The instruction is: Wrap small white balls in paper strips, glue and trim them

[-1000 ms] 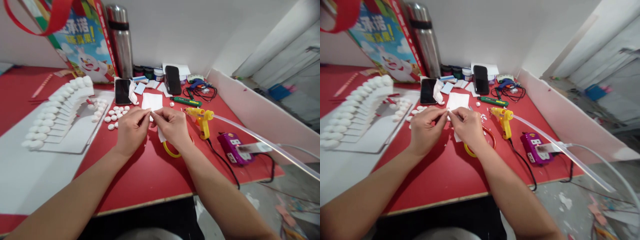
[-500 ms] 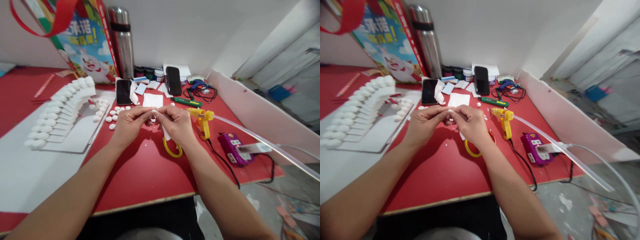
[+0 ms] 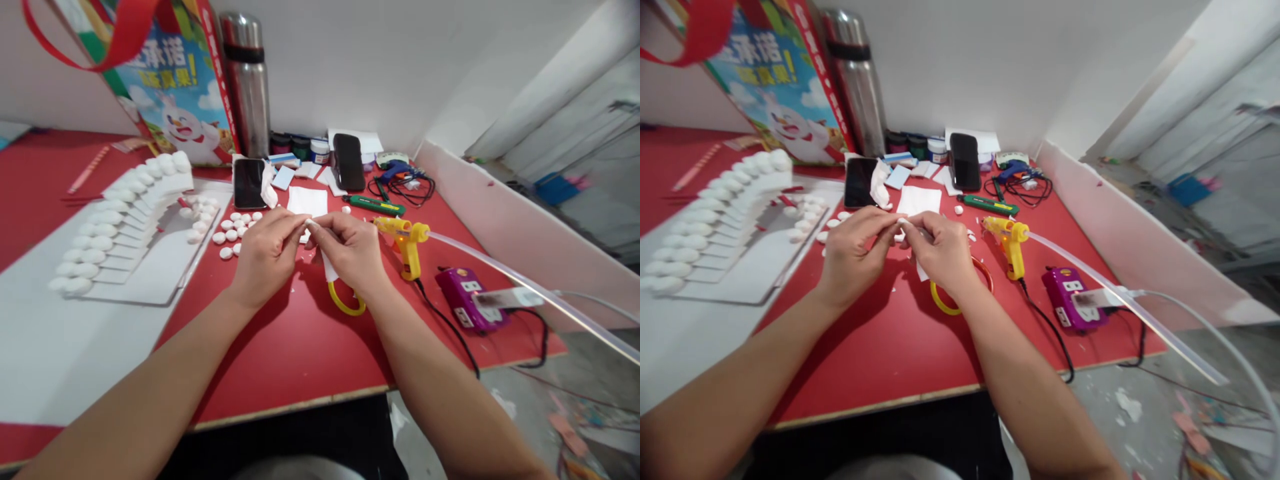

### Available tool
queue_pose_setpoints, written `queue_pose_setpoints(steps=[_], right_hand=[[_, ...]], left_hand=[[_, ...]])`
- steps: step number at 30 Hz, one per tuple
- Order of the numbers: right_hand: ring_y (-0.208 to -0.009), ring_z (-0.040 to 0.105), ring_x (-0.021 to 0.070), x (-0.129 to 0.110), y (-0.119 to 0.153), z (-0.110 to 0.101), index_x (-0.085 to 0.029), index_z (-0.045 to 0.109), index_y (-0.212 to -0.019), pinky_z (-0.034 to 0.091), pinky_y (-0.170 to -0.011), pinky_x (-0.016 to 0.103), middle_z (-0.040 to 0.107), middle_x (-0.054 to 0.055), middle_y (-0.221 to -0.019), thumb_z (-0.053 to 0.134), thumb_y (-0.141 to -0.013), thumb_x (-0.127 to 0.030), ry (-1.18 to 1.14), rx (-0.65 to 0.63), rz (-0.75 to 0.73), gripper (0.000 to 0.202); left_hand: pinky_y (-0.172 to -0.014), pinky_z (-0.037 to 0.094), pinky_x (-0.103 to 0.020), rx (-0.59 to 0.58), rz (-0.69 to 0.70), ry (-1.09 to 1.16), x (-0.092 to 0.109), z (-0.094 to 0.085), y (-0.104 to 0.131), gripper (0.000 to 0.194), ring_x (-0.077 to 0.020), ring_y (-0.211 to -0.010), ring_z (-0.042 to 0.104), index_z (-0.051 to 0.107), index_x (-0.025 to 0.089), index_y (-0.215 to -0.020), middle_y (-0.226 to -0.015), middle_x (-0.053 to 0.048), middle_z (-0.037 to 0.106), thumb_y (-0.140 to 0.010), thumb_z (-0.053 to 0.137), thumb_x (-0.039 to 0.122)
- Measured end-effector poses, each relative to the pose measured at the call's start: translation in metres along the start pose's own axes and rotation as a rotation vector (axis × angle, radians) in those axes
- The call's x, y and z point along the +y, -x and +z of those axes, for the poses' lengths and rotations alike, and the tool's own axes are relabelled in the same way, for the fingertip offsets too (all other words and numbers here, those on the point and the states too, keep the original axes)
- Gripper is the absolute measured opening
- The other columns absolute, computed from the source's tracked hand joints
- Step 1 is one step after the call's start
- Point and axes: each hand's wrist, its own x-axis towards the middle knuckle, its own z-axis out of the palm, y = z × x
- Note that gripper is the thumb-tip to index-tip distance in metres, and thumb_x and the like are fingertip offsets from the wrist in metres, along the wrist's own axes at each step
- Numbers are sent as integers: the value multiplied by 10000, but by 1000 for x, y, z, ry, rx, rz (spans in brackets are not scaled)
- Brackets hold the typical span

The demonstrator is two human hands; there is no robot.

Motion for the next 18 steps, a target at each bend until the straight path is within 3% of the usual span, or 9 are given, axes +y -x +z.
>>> queue_pose_setpoints(steps=[3, 6, 10, 14, 18], right_hand=[[-539, 649, 150, 0, -5, -3, -177, 680, -869, 519, -517, 264, 729, 54, -737, 683, -864, -596, -172, -61, 212, 419], [-595, 685, 193, -1, -12, -12, -168, 656, -951, 594, -595, 342, 737, 91, -763, 518, -930, -685, -428, -199, 472, 535], [-611, 652, 172, -4, -17, -21, -162, 624, -1028, 609, -649, 364, 717, 76, -789, 397, -1027, -557, -704, -386, 683, 455], [-476, 410, 69, -7, -13, -19, -165, 610, -977, 445, -490, 207, 588, -18, -700, 547, -999, -424, -775, -405, 678, 267], [-490, 285, 52, -3, -9, -13, -159, 617, -910, 261, -471, 191, 446, -70, -631, 700, -894, -355, -534, -314, 489, 213]], left_hand=[[-829, 510, -312, 9, -59, 23, -1, 1, 0, 216, -194, -887, 656, 751, 197, -1007, -934, -68, 729, -993, 541, 248], [-831, 510, -307, -6, -75, 55, -3, 1, -1, 203, -195, -905, 659, 748, 197, -983, -938, -60, 728, -985, 549, 238], [-839, 508, -299, -17, -63, 77, -6, 0, -2, 199, -189, -915, 662, 748, 190, -995, -946, -64, 723, -982, 552, 220], [-812, 511, -287, -17, -64, 97, -8, 1, -2, 196, -176, -883, 659, 755, 180, -997, -933, -61, 723, -973, 563, 210], [-766, 519, -271, 12, -136, 114, -9, 4, 0, 171, -157, -806, 651, 766, 174, -963, -931, -54, 741, -946, 599, 211]])
